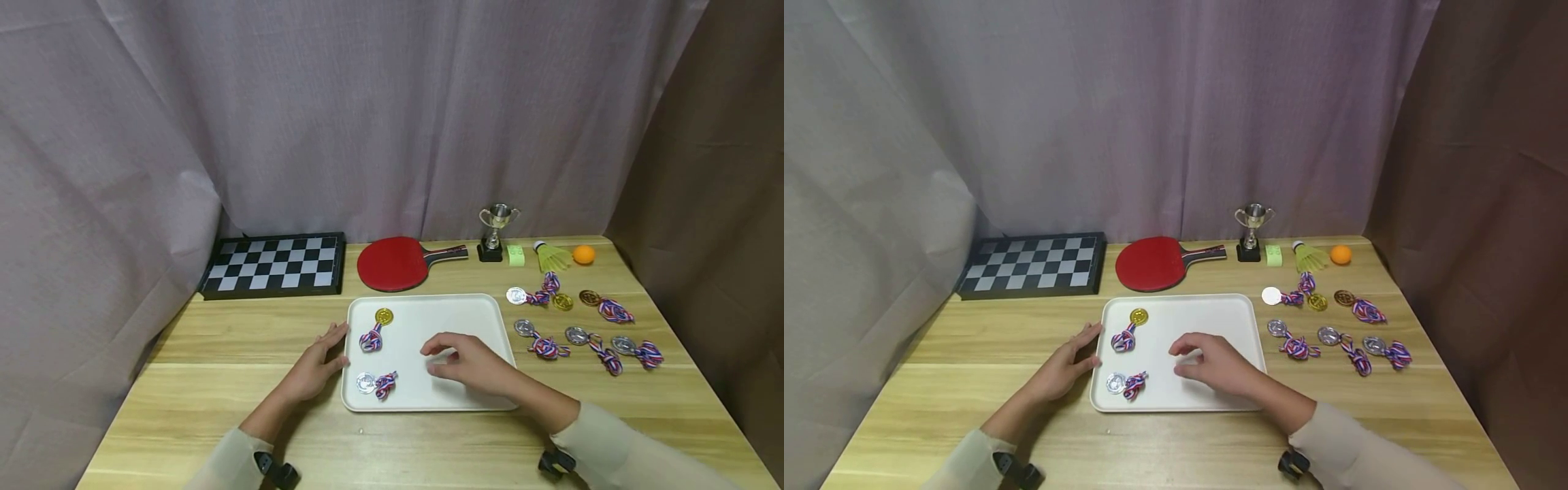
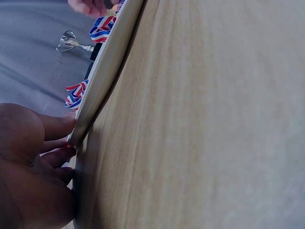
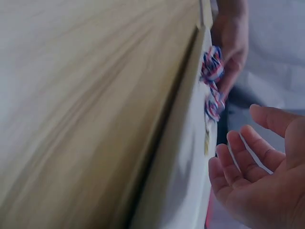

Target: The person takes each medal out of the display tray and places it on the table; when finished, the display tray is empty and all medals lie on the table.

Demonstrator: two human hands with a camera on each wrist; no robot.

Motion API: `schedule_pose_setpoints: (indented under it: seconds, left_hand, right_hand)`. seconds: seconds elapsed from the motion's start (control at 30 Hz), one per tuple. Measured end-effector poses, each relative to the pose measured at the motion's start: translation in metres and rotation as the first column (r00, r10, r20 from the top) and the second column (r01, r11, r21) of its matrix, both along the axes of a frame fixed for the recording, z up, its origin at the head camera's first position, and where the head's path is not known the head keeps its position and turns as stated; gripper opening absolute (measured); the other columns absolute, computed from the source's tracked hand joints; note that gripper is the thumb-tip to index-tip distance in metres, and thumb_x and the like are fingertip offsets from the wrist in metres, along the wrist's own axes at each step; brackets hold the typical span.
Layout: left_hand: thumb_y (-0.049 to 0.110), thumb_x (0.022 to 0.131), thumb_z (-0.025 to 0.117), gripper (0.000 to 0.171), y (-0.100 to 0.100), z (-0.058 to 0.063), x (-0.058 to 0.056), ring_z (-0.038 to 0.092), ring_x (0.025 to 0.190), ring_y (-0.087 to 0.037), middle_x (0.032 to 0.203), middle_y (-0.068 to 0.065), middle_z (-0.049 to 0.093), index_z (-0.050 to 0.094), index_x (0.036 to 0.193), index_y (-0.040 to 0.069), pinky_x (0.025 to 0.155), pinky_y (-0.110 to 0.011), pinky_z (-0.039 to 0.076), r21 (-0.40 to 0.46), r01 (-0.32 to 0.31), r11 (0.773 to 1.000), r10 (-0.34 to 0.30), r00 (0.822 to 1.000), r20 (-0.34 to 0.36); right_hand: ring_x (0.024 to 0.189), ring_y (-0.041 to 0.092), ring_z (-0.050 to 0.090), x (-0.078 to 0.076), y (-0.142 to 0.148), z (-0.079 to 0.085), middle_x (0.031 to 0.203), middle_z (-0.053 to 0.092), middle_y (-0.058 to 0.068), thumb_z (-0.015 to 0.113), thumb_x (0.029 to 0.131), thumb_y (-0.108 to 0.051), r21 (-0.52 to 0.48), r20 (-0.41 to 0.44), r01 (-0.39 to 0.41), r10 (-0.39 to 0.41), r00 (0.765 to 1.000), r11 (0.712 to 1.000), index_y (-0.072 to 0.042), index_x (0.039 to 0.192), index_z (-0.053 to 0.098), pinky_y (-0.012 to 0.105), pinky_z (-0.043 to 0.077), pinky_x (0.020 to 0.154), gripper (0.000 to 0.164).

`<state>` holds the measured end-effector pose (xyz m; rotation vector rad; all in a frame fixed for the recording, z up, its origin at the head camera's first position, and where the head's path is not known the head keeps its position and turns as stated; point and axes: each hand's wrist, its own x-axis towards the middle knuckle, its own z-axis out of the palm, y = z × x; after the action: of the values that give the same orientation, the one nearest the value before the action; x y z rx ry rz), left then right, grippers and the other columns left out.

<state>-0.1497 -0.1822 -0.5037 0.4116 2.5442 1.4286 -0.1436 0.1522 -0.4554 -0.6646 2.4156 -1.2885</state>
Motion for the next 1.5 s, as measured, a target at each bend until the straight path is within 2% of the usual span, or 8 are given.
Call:
schedule_pose_setpoints:
  seconds: [0.17,0.37,0.5,0.73,0.87,1.07,1.23,1.5]
  left_hand:
    - [0.001,0.099,0.062,0.064,0.0,0.0,0.001,0.013,0.158,-0.035,0.166,-0.015,0.031,0.035,0.157,-0.003,0.129,-0.054,0.001,-0.009,-0.001,1.0,0.001,1.0,-0.001]
    - [0.001,0.099,0.063,0.064,0.0,0.001,0.001,0.013,0.158,-0.035,0.166,-0.014,0.031,0.035,0.157,-0.003,0.129,-0.054,0.002,-0.01,0.0,1.0,0.0,1.0,-0.001]
    - [0.002,0.1,0.063,0.065,0.0,0.002,0.0,0.012,0.158,-0.033,0.167,-0.012,0.031,0.035,0.158,-0.001,0.129,-0.053,0.002,-0.011,-0.003,1.0,0.003,1.0,0.016]
    - [0.004,0.1,0.062,0.066,0.0,0.003,0.0,0.011,0.159,-0.029,0.167,-0.009,0.029,0.033,0.159,0.001,0.13,-0.052,0.001,-0.016,0.009,1.0,-0.009,1.0,0.028]
    - [0.004,0.1,0.062,0.066,-0.001,0.002,-0.001,0.011,0.158,-0.031,0.168,-0.009,0.028,0.033,0.159,0.002,0.129,-0.053,0.001,-0.018,0.01,1.0,-0.009,1.0,0.026]
    - [0.003,0.1,0.063,0.065,-0.001,0.001,0.0,0.012,0.158,-0.034,0.167,-0.012,0.03,0.035,0.158,0.0,0.129,-0.055,0.002,-0.012,0.005,1.0,-0.005,1.0,0.016]
    - [0.003,0.099,0.063,0.065,-0.001,0.0,0.0,0.013,0.158,-0.034,0.167,-0.013,0.03,0.036,0.158,-0.001,0.129,-0.054,0.002,-0.01,0.006,1.0,-0.006,1.0,0.007]
    - [0.002,0.1,0.063,0.064,-0.001,0.0,0.0,0.011,0.157,-0.037,0.166,-0.015,0.03,0.036,0.157,-0.003,0.128,-0.056,0.001,0.005,0.014,1.0,-0.014,1.0,-0.001]
  right_hand:
    - [0.12,0.027,0.063,-0.004,-0.029,-0.011,0.122,0.071,0.006,0.077,0.093,-0.018,-0.012,0.06,-0.063,0.063,0.996,0.998,-0.008,0.122,0.071,0.051,0.052,0.104,0.031]
    - [0.125,0.022,0.061,-0.011,-0.053,-0.017,0.126,0.07,0.001,0.079,0.092,-0.021,0.017,0.065,-0.152,0.151,0.986,0.988,-0.011,0.128,0.07,0.048,0.048,0.112,0.039]
    - [0.127,0.021,0.059,-0.015,-0.065,-0.017,0.13,0.069,-0.001,0.081,0.09,-0.024,0.066,0.044,-0.203,0.2,0.979,0.977,-0.012,0.13,0.07,0.045,0.045,0.114,0.043]
    - [0.129,0.02,0.056,-0.017,-0.083,-0.022,0.133,0.068,0.002,0.081,0.089,-0.028,0.163,-0.062,-0.287,0.3,0.952,0.944,-0.012,0.13,0.071,0.04,0.043,0.113,0.045]
    - [0.125,0.019,0.054,-0.015,-0.09,-0.024,0.132,0.067,0.0,0.082,0.089,-0.029,0.202,-0.091,-0.274,0.297,0.95,0.94,-0.014,0.129,0.072,0.037,0.045,0.107,0.044]
    - [0.118,0.02,0.054,-0.009,-0.098,-0.025,0.125,0.068,-0.003,0.082,0.087,-0.039,0.251,-0.108,-0.202,0.234,0.966,0.947,-0.02,0.122,0.076,0.042,0.046,0.096,0.04]
    - [0.115,0.019,0.054,-0.006,-0.102,-0.025,0.117,0.068,-0.006,0.084,0.085,-0.024,0.276,-0.14,-0.156,0.2,0.97,0.948,-0.023,0.108,0.075,0.042,0.045,0.09,0.025]
    - [0.101,0.013,0.052,-0.006,-0.099,-0.024,0.099,0.067,-0.01,0.085,0.08,-0.013,0.264,-0.169,-0.153,0.202,0.965,0.952,-0.022,0.102,0.072,0.036,0.043,0.083,0.027]
